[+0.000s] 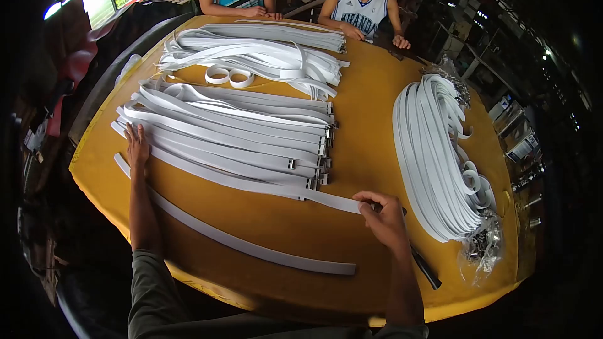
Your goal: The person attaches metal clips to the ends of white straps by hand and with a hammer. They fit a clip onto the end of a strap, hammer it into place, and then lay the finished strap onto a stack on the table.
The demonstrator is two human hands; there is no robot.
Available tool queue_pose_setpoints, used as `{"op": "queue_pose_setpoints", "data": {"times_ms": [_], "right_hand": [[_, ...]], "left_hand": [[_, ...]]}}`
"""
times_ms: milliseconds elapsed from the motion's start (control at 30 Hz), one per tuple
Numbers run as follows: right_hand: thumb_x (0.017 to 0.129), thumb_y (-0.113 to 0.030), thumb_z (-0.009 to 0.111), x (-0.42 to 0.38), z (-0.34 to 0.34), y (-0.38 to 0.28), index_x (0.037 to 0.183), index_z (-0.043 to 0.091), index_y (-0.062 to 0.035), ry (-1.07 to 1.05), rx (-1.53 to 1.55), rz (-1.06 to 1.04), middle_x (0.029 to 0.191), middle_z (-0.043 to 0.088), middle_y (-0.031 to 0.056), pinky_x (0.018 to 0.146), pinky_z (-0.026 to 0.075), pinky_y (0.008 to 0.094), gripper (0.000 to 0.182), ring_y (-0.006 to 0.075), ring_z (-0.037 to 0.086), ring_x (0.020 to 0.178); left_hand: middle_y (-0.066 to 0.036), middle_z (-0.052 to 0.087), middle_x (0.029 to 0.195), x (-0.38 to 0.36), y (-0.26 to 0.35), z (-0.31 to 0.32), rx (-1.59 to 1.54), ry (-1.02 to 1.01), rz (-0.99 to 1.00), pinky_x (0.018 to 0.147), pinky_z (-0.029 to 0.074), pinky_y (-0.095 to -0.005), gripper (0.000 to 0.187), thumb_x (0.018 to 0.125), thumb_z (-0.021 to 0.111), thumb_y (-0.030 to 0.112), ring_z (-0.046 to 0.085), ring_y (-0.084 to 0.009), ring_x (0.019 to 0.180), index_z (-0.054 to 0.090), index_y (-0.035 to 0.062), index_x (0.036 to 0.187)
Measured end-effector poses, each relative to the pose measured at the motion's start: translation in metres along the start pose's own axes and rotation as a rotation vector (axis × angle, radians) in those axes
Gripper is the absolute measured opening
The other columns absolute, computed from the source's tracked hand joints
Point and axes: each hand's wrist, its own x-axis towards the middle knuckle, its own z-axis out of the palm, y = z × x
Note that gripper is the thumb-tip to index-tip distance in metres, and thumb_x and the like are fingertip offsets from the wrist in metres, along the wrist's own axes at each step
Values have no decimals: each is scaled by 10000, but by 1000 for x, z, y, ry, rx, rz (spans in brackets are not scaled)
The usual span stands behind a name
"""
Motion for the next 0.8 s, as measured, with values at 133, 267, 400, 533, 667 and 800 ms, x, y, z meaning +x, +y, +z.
{"op": "queue_pose_setpoints", "data": {"times_ms": [133, 267, 400, 533, 667, 800], "right_hand": [[867, -35, 618, -3, -20, 11, 1006, 716, 32, 102, -122, -61, 799, 679, 37, 571, 441, 226, 182, 67, 542, 614], [890, -59, 627, -8, -10, -4, 1054, 715, 28, -163, -72, 81, 891, 704, 59, 599, 472, 243, 205, 79, 589, 632], [915, -74, 621, 0, 22, 11, 1099, 704, 27, -194, 46, 45, 909, 702, 64, 599, 481, 244, 225, 82, 609, 640], [935, -94, 620, 5, 36, 22, 1135, 688, 26, -205, 152, 4, 902, 696, 65, 597, 489, 243, 243, 86, 607, 617], [937, -103, 644, 14, 54, 15, 1100, 685, 33, -261, 56, 2, 925, 691, 56, 575, 495, 236, 216, 83, 614, 650], [930, -120, 658, 26, 84, 7, 1098, 664, 32, -217, 59, -105, 927, 698, 81, 561, 502, 254, 226, 80, 610, 656]], "left_hand": [[-293, 187, 1593, -4, 5, 0, 44, 1, 1, 1106, 342, -528, 796, 1001, 199, 656, 359, -455, 1397, 152, 118, 1586], [-293, 184, 1594, -4, 8, 0, 30, 4, -31, 1122, 318, -529, 817, 989, 181, 680, 350, -471, 1397, 153, 123, 1587], [-272, 152, 1610, -4, 6, 3, -6, 14, -36, 1131, 303, -532, 828, 985, 174, 687, 334, -462, 1410, 119, 125, 1591], [-247, 106, 1629, -2, 6, 1, 52, 30, -44, 1142, 280, -539, 828, 983, 176, 690, 218, -408, 1480, 78, 142, 1596], [-243, 78, 1634, 10, -9, 20, 109, -10, -35, 1146, 257, -561, 823, 981, 184, 692, 186, -379, 1500, 72, 162, 1599], [-250, 76, 1633, 10, -11, 20, 138, -2, -25, 1147, 249, -569, 829, 974, 195, 701, 177, -375, 1504, 68, 173, 1601]]}}
